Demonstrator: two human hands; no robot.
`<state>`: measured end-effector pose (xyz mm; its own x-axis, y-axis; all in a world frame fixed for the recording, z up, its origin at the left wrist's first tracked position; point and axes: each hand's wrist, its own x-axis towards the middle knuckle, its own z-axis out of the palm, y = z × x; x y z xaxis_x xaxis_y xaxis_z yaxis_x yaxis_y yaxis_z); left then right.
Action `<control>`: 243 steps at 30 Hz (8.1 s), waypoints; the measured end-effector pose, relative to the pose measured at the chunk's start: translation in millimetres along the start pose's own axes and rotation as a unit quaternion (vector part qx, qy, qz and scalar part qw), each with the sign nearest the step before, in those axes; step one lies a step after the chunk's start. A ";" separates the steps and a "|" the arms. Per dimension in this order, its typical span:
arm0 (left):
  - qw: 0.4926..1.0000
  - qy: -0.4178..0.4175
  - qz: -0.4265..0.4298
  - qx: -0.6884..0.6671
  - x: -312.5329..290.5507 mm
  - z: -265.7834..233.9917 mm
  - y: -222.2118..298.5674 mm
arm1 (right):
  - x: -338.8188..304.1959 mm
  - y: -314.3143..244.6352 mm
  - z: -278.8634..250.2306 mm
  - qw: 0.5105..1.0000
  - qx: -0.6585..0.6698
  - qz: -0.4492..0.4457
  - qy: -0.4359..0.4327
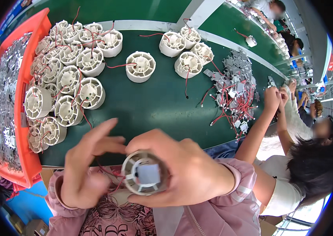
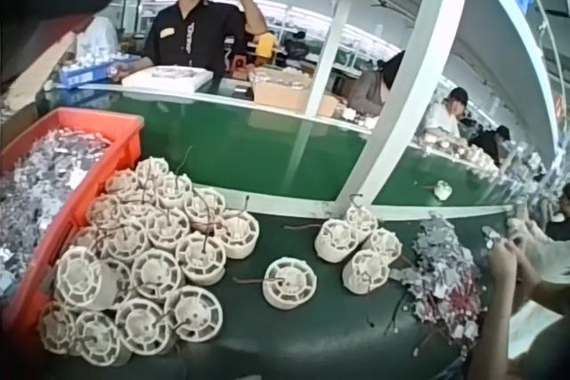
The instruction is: Assembling small electronic components by placing silver parts into white plastic circular housings and securing them.
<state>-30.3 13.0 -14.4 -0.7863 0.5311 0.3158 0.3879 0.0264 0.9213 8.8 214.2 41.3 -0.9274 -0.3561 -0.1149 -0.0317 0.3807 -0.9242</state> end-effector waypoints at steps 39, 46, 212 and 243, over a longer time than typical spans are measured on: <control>0.960 -0.153 -0.164 -0.169 -3.6 -15.1 15.3 | 18.8 9.9 -1.5 0.984 0.130 -0.090 -0.082; 0.945 -0.013 -0.204 -0.255 -7.1 -14.2 21.8 | 20.1 -5.7 -3.9 0.985 -0.113 -0.131 -0.006; 0.989 0.040 0.001 0.139 3.9 24.6 -36.3 | 34.8 14.1 4.8 0.950 -0.306 -0.063 0.029; 0.998 0.058 -0.026 0.015 -3.2 22.7 -44.7 | 47.0 44.6 -11.5 0.906 0.327 0.268 -0.021</control>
<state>-34.3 29.4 -61.7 -0.8553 0.4269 0.2937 0.3581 0.0773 0.9305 -40.5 224.3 -1.1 -0.7290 -0.3071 -0.6118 0.6592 -0.0739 -0.7483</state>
